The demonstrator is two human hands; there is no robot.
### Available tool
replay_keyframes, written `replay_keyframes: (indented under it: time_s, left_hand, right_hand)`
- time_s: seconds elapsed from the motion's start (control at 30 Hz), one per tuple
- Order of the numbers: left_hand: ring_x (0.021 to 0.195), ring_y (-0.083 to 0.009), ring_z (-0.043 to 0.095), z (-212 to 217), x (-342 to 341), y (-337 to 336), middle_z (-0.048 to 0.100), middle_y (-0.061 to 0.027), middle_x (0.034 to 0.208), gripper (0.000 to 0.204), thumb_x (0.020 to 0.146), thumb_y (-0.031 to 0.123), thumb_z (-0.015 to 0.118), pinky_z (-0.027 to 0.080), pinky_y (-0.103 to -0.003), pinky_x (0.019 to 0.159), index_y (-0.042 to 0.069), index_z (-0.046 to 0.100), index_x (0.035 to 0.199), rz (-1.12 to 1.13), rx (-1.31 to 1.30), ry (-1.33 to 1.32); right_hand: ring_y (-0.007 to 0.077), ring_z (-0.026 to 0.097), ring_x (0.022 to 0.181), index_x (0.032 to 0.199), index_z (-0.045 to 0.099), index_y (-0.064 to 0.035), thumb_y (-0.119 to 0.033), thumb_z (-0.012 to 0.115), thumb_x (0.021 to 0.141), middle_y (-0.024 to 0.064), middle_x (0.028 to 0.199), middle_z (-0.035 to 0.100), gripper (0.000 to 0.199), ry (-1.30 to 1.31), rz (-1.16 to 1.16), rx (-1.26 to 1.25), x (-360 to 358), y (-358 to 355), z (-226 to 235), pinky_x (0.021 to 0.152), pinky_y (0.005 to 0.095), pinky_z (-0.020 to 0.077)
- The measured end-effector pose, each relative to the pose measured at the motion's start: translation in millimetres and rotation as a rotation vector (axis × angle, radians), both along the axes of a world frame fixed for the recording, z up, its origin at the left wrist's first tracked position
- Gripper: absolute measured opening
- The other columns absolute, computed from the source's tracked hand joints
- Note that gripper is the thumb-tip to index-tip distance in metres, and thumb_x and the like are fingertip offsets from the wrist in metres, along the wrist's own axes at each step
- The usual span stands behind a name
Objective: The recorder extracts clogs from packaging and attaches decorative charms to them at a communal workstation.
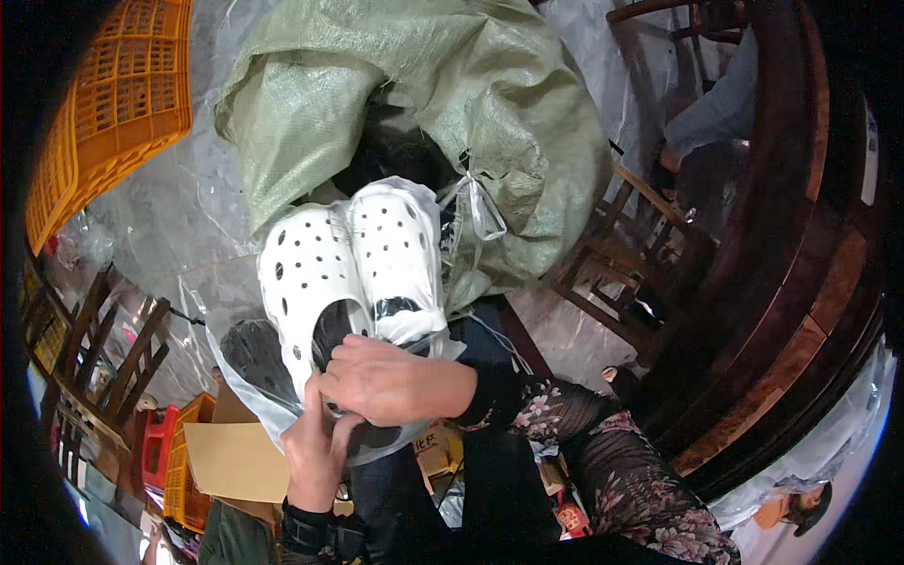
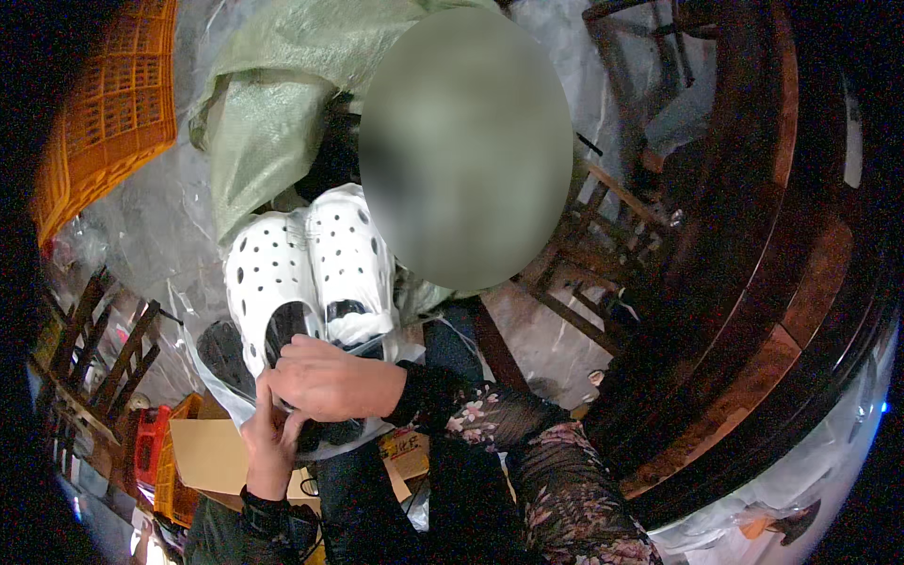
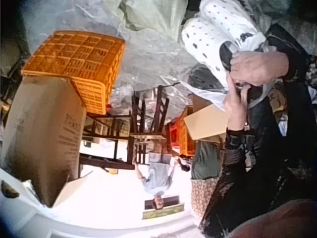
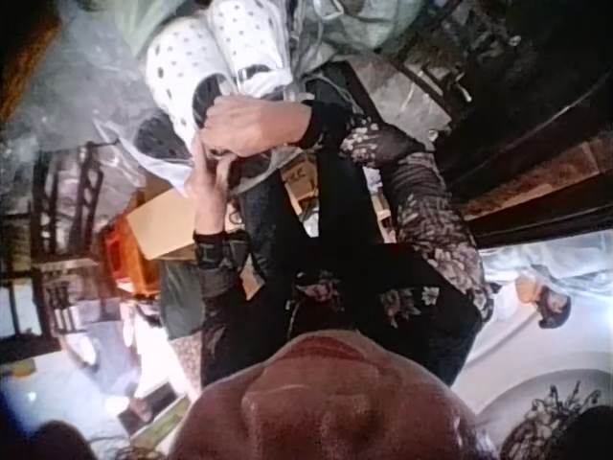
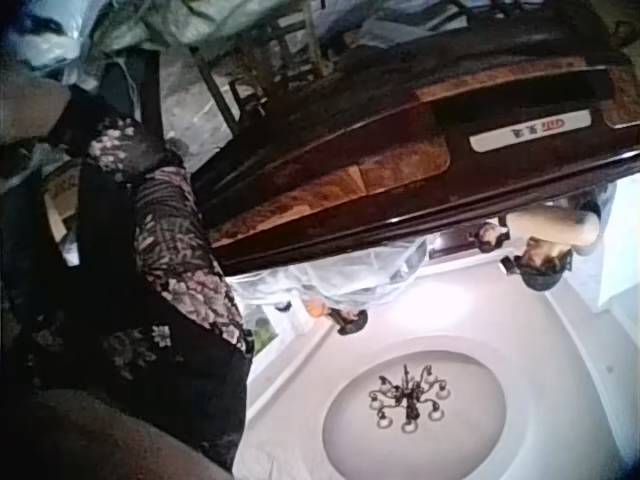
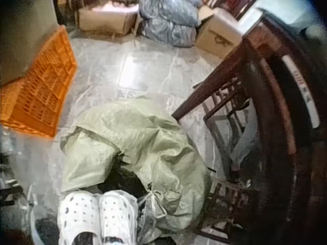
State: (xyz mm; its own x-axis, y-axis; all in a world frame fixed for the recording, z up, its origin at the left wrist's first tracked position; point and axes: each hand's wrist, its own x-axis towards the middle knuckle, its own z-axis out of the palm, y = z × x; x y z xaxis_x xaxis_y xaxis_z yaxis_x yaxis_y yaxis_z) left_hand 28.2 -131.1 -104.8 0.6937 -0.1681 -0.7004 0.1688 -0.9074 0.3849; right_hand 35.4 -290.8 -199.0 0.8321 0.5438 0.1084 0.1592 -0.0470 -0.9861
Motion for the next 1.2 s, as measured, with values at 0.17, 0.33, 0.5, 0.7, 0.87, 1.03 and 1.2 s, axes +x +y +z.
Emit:
replay_keyframes:
  time_s: [0.17,0.33,0.5,0.7,0.87,1.03,1.2]
  left_hand:
    - [0.056,-0.0289,0.059,-7,7,-3,0.057,-0.0142,0.065,0.041,0.075,0.010,0.071,0.045,-0.036,0.052,0.004,0.051,0.111,-0.081,0.064,-0.067]
    - [0.062,-0.0313,0.061,-22,0,5,0.060,-0.0158,0.069,0.024,0.078,0.008,0.067,0.045,-0.038,0.054,0.005,0.054,0.098,-0.185,0.117,-0.137]
    - [0.065,-0.0331,0.061,-28,-5,10,0.061,-0.0162,0.072,0.021,0.079,0.007,0.066,0.046,-0.039,0.055,0.004,0.053,0.095,-0.170,0.153,-0.141]
    - [0.069,-0.0364,0.061,-20,-2,39,0.060,-0.0191,0.076,0.020,0.080,0.006,0.065,0.047,-0.040,0.058,0.004,0.053,0.095,-0.100,0.263,-0.093]
    - [0.067,-0.0370,0.061,-33,-11,35,0.059,-0.0205,0.076,0.020,0.081,0.007,0.065,0.046,-0.039,0.056,0.003,0.052,0.097,-0.015,0.231,-0.107]
    - [0.066,-0.0362,0.061,-37,-15,30,0.059,-0.0207,0.074,0.020,0.081,0.006,0.065,0.046,-0.038,0.056,0.003,0.052,0.096,-0.012,0.223,-0.093]
    - [0.065,-0.0353,0.061,-30,-13,43,0.058,-0.0202,0.073,0.021,0.081,0.006,0.065,0.046,-0.037,0.055,0.003,0.051,0.096,-0.038,0.265,-0.128]
  right_hand:
    - [0.0244,0.051,0.075,0.083,0.053,-0.0053,-0.010,0.057,0.072,0.0070,0.073,0.054,0.013,0.008,-0.055,-0.082,-6,11,-8,0.073,0.0335,0.0366]
    - [0.0245,0.062,0.070,0.076,0.061,-0.0015,-0.013,0.056,0.079,0.0118,0.073,0.063,0.013,0.227,0.154,0.152,30,-13,-45,0.064,0.0357,0.0478]
    - [0.0219,0.061,0.079,0.090,0.061,-0.0022,-0.017,0.055,0.082,0.0119,0.084,0.063,0.018,0.515,-0.492,-0.049,62,-61,-163,0.072,0.0327,0.0480]
    - [0.0363,0.062,0.085,0.089,0.065,0.0000,-0.017,0.050,0.082,0.0196,0.088,0.065,0.024,0.545,0.018,-1.050,-28,-151,-278,0.076,0.0442,0.0486]
    - [0.0350,0.065,0.082,0.091,0.069,0.0008,-0.012,0.047,0.084,0.0209,0.090,0.067,0.026,0.262,0.557,-1.600,-159,-238,-347,0.068,0.0463,0.0516]
    - [0.0305,0.064,0.086,0.093,0.066,0.0035,-0.010,0.048,0.084,0.0191,0.089,0.066,0.024,0.072,0.719,-1.838,-168,-229,-341,0.069,0.0398,0.0515]
    - [0.0379,0.058,0.092,0.105,0.059,-0.0073,-0.006,0.049,0.079,0.0169,0.098,0.061,0.028,0.543,-0.391,-1.206,-58,-168,-280,0.079,0.0426,0.0478]
